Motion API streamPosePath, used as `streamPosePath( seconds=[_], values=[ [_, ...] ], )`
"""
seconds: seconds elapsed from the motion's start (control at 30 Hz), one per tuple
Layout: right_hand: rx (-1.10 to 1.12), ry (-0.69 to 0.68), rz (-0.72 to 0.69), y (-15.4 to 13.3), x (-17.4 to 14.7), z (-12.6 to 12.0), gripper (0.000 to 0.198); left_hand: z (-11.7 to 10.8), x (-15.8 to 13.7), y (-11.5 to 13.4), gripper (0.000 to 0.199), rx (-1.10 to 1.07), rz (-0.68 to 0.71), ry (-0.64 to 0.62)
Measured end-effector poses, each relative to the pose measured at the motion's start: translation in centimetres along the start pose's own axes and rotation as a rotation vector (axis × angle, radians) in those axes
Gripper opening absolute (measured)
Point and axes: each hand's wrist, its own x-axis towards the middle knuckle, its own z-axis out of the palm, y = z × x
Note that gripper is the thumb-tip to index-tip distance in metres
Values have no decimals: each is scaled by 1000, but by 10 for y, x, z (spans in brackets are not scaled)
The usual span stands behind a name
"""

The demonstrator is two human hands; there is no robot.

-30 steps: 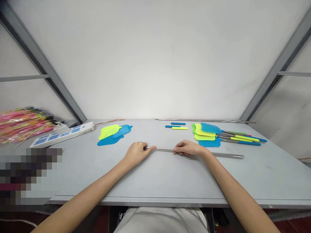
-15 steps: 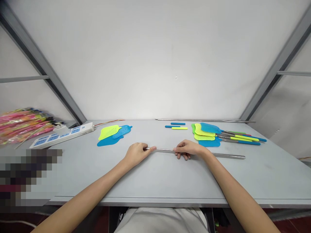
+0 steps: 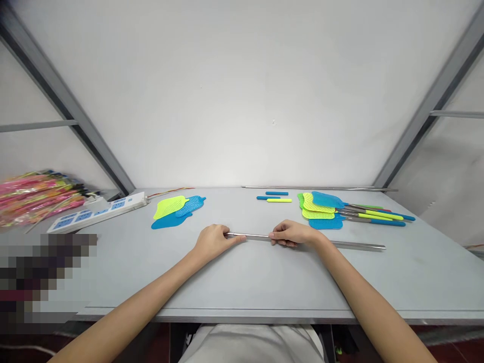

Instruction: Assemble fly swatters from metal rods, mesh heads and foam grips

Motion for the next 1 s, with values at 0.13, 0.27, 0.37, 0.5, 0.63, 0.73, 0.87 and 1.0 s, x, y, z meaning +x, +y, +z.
streamPosePath(
  seconds=[0.13, 0.27, 0.37, 0.5, 0.63, 0.73, 0.87, 1.0],
  values=[
    [14, 34, 48, -3, 3, 6, 38, 4, -1, -4, 63, 46, 43, -11],
    [29, 48, 79, -6, 7, 10, 38, 9, -1, -6, 58, 75, 91, -16],
    [50, 49, 85, -5, 10, 11, 38, 11, -3, -4, 51, 90, 134, -7],
    [66, 41, 92, -4, 11, 11, 38, 10, -4, -1, 44, 98, 165, -17],
    [84, 25, 69, -3, 10, 11, 37, 9, -3, 0, 44, 81, 183, -13],
    [106, 13, 41, -2, 7, 10, 36, 7, 0, 0, 45, 61, 192, 7],
    [131, 17, 23, -2, 4, 10, 36, 2, 4, 0, 46, 15, 206, 7],
    [135, 10, 9, -3, 3, 11, 37, -2, 6, -3, 46, -54, 219, -22]
  ],
)
